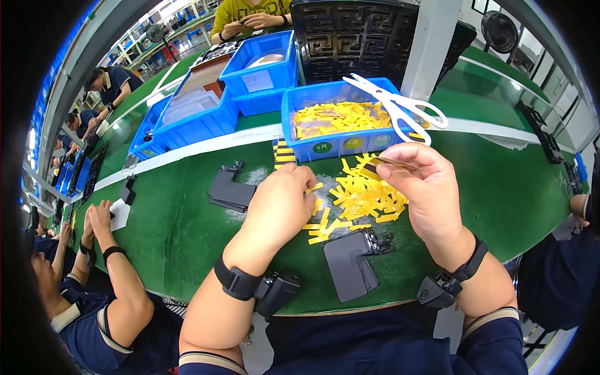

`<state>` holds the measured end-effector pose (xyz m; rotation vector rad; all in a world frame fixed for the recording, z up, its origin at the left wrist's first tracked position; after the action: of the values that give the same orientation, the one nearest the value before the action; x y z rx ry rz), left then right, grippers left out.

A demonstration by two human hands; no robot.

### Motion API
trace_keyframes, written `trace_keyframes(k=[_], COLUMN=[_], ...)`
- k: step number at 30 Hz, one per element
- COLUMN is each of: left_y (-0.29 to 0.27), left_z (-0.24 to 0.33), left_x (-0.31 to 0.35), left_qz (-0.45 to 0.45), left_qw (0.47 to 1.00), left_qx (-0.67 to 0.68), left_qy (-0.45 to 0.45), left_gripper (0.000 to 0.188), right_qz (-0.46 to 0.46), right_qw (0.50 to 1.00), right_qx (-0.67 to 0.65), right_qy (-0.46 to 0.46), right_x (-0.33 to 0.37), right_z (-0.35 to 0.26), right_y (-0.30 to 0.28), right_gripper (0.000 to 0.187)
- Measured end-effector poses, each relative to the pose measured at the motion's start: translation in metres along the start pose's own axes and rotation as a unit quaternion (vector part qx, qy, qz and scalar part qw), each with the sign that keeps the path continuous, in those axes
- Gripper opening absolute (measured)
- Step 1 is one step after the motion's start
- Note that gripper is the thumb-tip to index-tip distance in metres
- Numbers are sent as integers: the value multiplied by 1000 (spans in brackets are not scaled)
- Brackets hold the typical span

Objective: Assembling small electronic components or plastic parts by applying yellow stickers/tape to black plastic housings.

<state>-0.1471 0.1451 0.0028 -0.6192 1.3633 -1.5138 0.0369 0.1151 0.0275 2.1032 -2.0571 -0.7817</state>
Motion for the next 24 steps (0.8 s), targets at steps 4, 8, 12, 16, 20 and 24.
trace_keyframes(k=[4,8,12,16,20,24], left_y=[-26,-30,-31,-18,-15,-16], left_z=[50,75,66,50,47,49], left_x=[17,37,29,22,21,21], left_qz=[-64,-101,-68,-142,-100,-86], left_qw=[984,968,973,921,850,849], left_qx=[99,58,87,363,512,518], left_qy=[137,222,202,-19,-72,-56], left_gripper=[55,75,52,22,23,23], right_qz=[-36,-5,-80,-77,-72,-60], right_qw=[958,975,953,959,947,932], right_qx=[235,190,267,243,278,306], right_qy=[-157,-112,-122,-123,-144,-184], right_x=[0,5,7,11,13,13], right_z=[-9,-11,-17,-15,-16,-19], right_y=[0,8,12,13,15,16], right_gripper=[20,20,20,17,16,15])
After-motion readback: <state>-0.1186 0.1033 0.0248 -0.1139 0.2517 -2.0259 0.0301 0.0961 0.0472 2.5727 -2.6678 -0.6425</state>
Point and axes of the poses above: each hand's wrist, its own x-axis away from the middle knuckle, its own y-axis out of the palm, z = x × y, the point moved 5 cm from there along -x, towards the middle knuckle, and after that the axes turned 10 degrees about -x, right-handed, at the moved point
